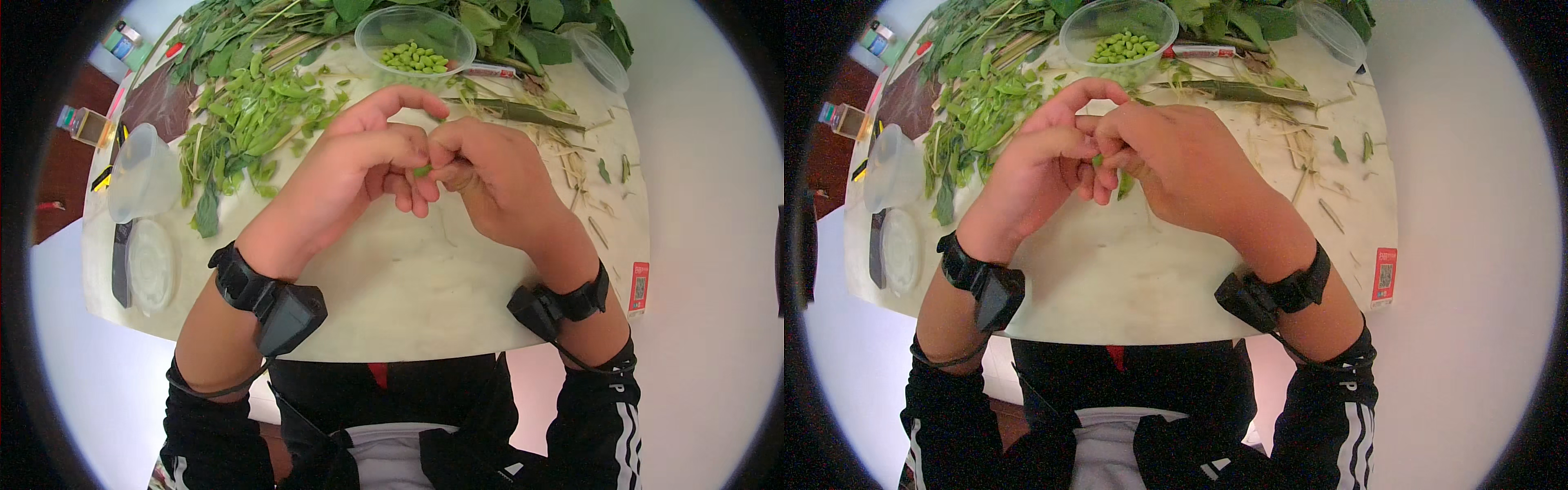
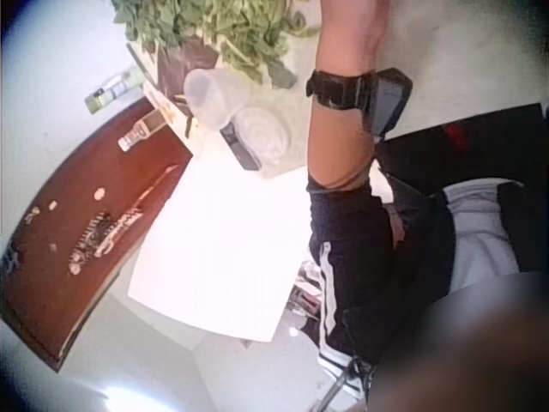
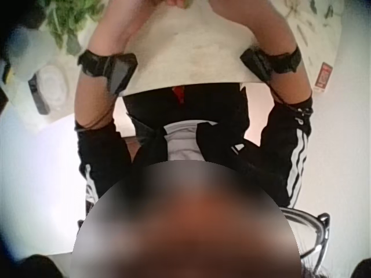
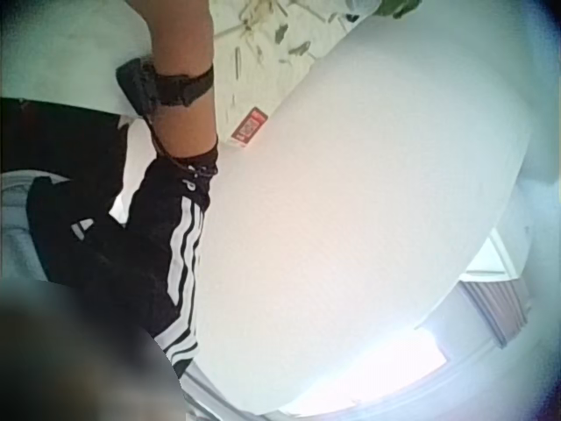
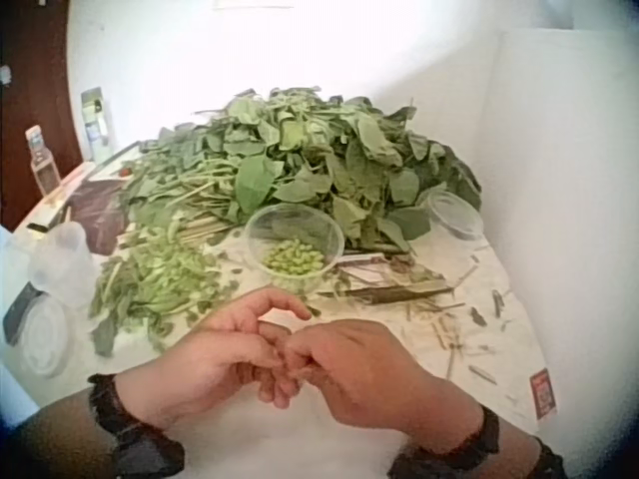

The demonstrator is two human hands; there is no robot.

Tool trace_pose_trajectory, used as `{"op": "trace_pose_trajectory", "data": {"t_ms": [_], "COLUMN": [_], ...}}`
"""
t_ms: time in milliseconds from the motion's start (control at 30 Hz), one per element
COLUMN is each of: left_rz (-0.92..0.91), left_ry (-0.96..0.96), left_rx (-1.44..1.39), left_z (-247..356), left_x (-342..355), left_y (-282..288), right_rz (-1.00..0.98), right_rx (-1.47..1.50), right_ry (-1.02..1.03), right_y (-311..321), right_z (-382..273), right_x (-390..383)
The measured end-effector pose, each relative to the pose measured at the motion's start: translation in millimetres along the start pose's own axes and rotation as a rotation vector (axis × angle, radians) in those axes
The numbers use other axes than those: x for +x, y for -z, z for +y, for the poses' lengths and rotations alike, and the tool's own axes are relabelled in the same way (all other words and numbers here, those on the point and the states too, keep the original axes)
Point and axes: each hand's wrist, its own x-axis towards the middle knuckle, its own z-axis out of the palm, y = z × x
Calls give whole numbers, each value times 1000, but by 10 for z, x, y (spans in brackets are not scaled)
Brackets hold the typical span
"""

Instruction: Shucking peas from their pods and sorting green leafy vegetables on a table.

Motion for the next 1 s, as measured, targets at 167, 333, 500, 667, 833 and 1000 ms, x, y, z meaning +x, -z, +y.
{"op": "trace_pose_trajectory", "data": {"t_ms": [167,333,500,667,833,1000], "left_rz": [-39,-40,-36,50,126,172], "left_ry": [24,0,-105,-282,-391,-461], "left_rx": [2,-46,18,175,268,318], "left_z": [17,9,0,-7,-47,-84], "left_x": [-19,-24,-26,-45,-40,-15], "left_y": [31,48,91,31,-23,-39], "right_rz": [0,12,-20,47,152,193], "right_rx": [-35,-47,55,253,326,341], "right_ry": [65,78,74,-14,-134,-220], "right_y": [-22,6,44,-14,-90,-141], "right_z": [44,62,40,97,178,184], "right_x": [-5,2,6,-10,-19,-9]}}
